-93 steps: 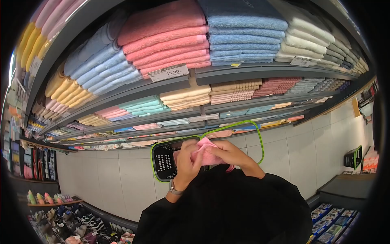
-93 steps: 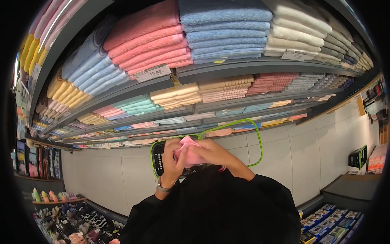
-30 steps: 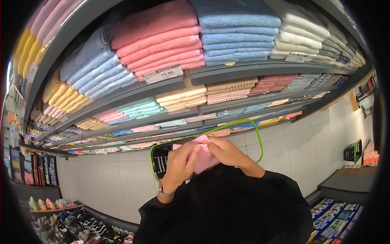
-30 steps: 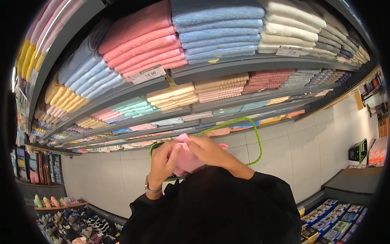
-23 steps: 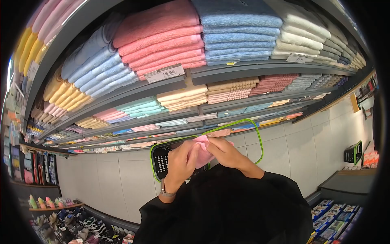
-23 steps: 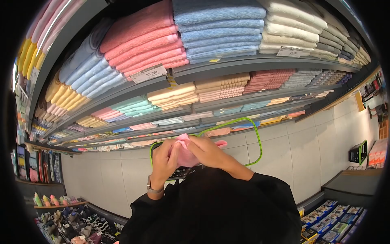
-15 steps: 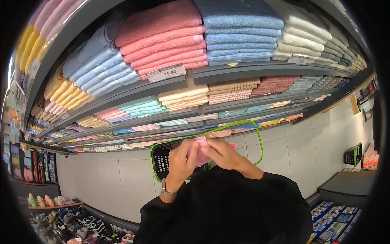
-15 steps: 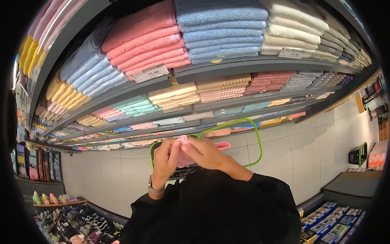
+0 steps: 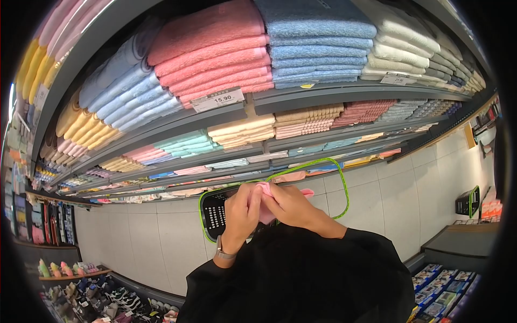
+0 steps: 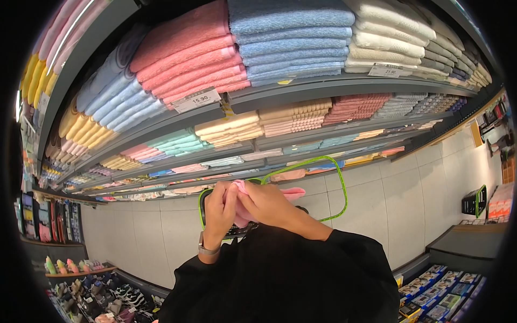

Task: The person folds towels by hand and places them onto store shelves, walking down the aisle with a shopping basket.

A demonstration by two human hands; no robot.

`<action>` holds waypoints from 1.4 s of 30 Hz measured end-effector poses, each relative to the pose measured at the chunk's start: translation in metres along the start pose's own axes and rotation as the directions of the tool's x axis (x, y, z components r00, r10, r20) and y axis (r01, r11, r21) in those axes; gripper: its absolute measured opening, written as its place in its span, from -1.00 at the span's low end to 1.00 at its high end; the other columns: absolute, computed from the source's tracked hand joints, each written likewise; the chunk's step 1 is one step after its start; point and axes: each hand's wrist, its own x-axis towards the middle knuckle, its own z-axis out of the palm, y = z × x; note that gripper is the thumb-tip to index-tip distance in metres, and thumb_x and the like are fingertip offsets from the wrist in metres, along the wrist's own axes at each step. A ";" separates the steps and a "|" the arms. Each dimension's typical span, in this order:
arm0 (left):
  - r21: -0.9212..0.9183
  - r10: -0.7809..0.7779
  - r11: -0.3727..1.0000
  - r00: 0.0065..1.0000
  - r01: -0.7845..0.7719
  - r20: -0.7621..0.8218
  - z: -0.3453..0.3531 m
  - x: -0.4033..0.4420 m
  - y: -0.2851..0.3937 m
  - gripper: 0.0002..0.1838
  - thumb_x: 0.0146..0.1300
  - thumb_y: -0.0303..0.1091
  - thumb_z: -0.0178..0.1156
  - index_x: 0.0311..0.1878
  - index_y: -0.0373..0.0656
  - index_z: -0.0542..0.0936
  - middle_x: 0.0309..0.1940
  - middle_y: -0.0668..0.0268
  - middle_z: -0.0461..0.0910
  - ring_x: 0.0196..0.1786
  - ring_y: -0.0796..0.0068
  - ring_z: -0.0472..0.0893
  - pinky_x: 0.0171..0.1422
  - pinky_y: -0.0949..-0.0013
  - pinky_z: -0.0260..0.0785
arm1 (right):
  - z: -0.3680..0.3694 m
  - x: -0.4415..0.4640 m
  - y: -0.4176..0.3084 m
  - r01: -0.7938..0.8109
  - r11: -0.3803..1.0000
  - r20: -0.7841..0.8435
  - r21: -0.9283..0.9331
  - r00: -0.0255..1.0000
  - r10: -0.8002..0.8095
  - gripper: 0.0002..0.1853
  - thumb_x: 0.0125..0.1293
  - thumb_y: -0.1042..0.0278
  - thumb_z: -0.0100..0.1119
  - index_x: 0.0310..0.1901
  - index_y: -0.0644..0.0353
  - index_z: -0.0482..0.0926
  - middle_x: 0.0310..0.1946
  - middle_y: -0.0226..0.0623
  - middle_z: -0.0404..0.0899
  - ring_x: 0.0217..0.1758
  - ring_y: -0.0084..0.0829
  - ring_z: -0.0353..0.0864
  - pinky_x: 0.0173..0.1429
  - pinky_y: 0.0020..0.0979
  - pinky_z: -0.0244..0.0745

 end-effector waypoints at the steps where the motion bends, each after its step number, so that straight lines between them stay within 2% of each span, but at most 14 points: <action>1: 0.004 0.007 1.000 1.000 -0.007 0.000 0.000 0.000 0.000 -0.89 0.29 -0.44 0.11 -0.30 -0.29 0.51 -0.64 0.25 0.44 -0.61 0.51 0.39 -0.49 0.44 0.24 | 0.001 0.000 -0.001 0.010 1.000 -0.011 -0.030 1.000 -0.011 -0.79 0.34 0.32 -0.04 -0.25 0.32 0.45 -0.50 0.00 0.53 -0.45 0.00 0.53 -0.39 -0.13 0.33; 4: 0.000 0.017 1.000 1.000 -0.017 0.018 -0.001 0.001 0.000 -0.90 0.27 -0.44 0.13 -0.29 -0.29 0.51 -0.64 0.26 0.45 -0.60 0.50 0.39 -0.48 0.44 0.25 | 0.005 -0.001 0.009 0.006 0.999 -0.050 -0.047 0.999 -0.008 -0.80 0.34 0.33 -0.05 -0.24 0.32 0.47 -0.47 0.00 0.55 -0.42 0.00 0.54 -0.36 -0.15 0.38; 7: -0.025 0.046 0.999 0.996 -0.044 0.072 -0.005 0.001 0.000 -0.88 0.23 -0.43 0.18 -0.27 -0.29 0.51 -0.57 0.24 0.49 -0.53 0.47 0.45 -0.41 0.43 0.30 | -0.010 0.002 -0.003 -0.010 0.999 -0.081 0.053 0.997 0.014 -0.79 0.33 0.35 -0.06 -0.20 0.33 0.49 -0.44 -0.01 0.56 -0.39 -0.03 0.56 -0.31 -0.21 0.41; 9: -0.030 0.122 0.992 0.987 -0.120 0.102 -0.006 -0.002 -0.012 -0.85 0.19 -0.43 0.21 -0.26 -0.30 0.51 -0.50 0.21 0.53 -0.46 0.43 0.50 -0.33 0.43 0.34 | -0.021 0.000 0.006 0.016 0.998 -0.095 0.059 0.995 -0.010 -0.77 0.34 0.38 -0.07 -0.14 0.37 0.48 -0.41 -0.07 0.56 -0.37 -0.17 0.56 -0.29 -0.29 0.41; 10: -0.043 0.090 0.995 0.986 -0.085 0.137 -0.007 -0.004 -0.018 -0.85 0.18 -0.42 0.22 -0.25 -0.30 0.52 -0.45 0.21 0.54 -0.41 0.42 0.51 -0.28 0.42 0.35 | -0.028 -0.002 0.009 0.028 0.998 -0.103 0.062 0.994 -0.022 -0.76 0.34 0.40 -0.08 -0.11 0.39 0.48 -0.40 -0.11 0.55 -0.36 -0.24 0.55 -0.27 -0.32 0.41; 11: -0.056 0.058 0.997 0.983 -0.049 0.173 -0.009 -0.009 -0.025 -0.84 0.17 -0.42 0.23 -0.24 -0.30 0.52 -0.41 0.20 0.55 -0.36 0.42 0.53 -0.24 0.42 0.36 | -0.036 -0.004 0.009 0.031 0.985 -0.098 0.167 0.995 -0.015 -0.74 0.35 0.40 -0.09 -0.05 0.39 0.48 -0.35 -0.21 0.55 -0.32 -0.41 0.53 -0.23 -0.41 0.40; 15: -0.076 -0.051 0.994 0.955 0.076 0.292 -0.008 -0.027 -0.056 -0.82 0.16 -0.44 0.25 -0.20 -0.28 0.53 -0.29 0.23 0.58 -0.26 0.46 0.54 -0.13 0.44 0.37 | -0.057 -0.013 0.007 0.003 0.945 -0.168 0.327 0.984 0.055 -0.76 0.37 0.42 -0.11 -0.07 0.38 0.48 -0.31 -0.32 0.55 -0.28 -0.53 0.50 -0.19 -0.46 0.41; 17: -0.120 -0.030 0.990 0.953 0.069 0.302 -0.005 -0.031 -0.062 -0.77 0.15 -0.45 0.24 -0.12 -0.27 0.51 -0.28 0.27 0.56 -0.25 0.49 0.52 -0.11 0.45 0.37 | -0.065 -0.019 0.006 -0.053 0.917 -0.159 0.395 0.979 0.125 -0.76 0.37 0.43 -0.12 -0.08 0.37 0.48 -0.29 -0.38 0.54 -0.27 -0.58 0.49 -0.17 -0.49 0.41; 21: -0.316 0.008 0.945 0.959 0.085 0.282 0.005 -0.031 -0.053 -0.57 0.16 -0.47 0.24 0.11 -0.25 0.42 -0.30 0.33 0.52 -0.25 0.53 0.49 -0.08 0.46 0.34 | -0.069 -0.019 -0.002 -0.071 0.923 -0.108 0.377 0.987 0.120 -0.78 0.38 0.42 -0.12 -0.13 0.36 0.49 -0.33 -0.38 0.52 -0.29 -0.59 0.45 -0.16 -0.51 0.37; 24: -0.294 0.065 0.955 0.940 0.039 0.336 0.009 -0.024 -0.044 -0.44 0.16 -0.48 0.23 0.24 -0.25 0.32 -0.33 0.37 0.48 -0.25 0.58 0.47 -0.04 0.49 0.32 | -0.068 -0.017 -0.004 -0.028 0.957 -0.059 0.287 0.997 0.047 -0.77 0.39 0.38 -0.13 -0.14 0.36 0.49 -0.34 -0.31 0.53 -0.27 -0.57 0.44 -0.17 -0.49 0.35; 27: -0.391 0.003 0.896 0.879 0.209 0.476 0.007 -0.023 -0.037 -0.38 0.15 -0.47 0.25 0.29 -0.27 0.27 -0.33 0.36 0.47 -0.29 0.58 0.43 -0.05 0.48 0.31 | -0.069 -0.013 -0.011 -0.027 0.953 -0.019 0.301 0.999 0.035 -0.76 0.39 0.37 -0.12 -0.14 0.36 0.49 -0.35 -0.31 0.53 -0.29 -0.55 0.45 -0.17 -0.50 0.35; 33: -0.609 -0.010 0.697 0.854 0.379 0.520 0.011 -0.023 -0.014 -0.45 0.23 -0.42 0.22 0.26 -0.27 0.29 -0.27 0.36 0.50 -0.19 0.63 0.51 -0.06 0.52 0.33 | -0.066 -0.013 -0.011 -0.092 0.952 0.017 0.290 0.996 0.091 -0.77 0.39 0.36 -0.11 -0.16 0.33 0.49 -0.38 -0.31 0.51 -0.32 -0.56 0.44 -0.19 -0.51 0.33; 38: -0.507 -0.005 0.797 0.844 0.328 0.537 0.018 -0.033 -0.028 -0.61 0.25 -0.36 0.23 0.07 -0.28 0.37 -0.22 0.30 0.54 -0.20 0.60 0.55 -0.12 0.50 0.38 | -0.067 -0.016 0.003 -0.121 0.965 -0.007 0.231 0.992 0.126 -0.77 0.40 0.34 -0.09 -0.21 0.34 0.50 -0.36 -0.37 0.52 -0.31 -0.60 0.41 -0.14 -0.51 0.36; 42: -0.318 -0.079 0.914 0.879 0.252 0.469 0.019 -0.039 -0.033 -0.69 0.26 -0.32 0.23 -0.05 -0.28 0.43 -0.23 0.26 0.57 -0.22 0.58 0.55 -0.17 0.45 0.41 | -0.064 -0.014 0.010 -0.069 0.954 -0.210 0.292 0.969 0.134 -0.81 0.38 0.35 -0.08 -0.28 0.29 0.46 -0.51 -0.40 0.42 -0.43 -0.58 0.33 -0.29 -0.49 0.27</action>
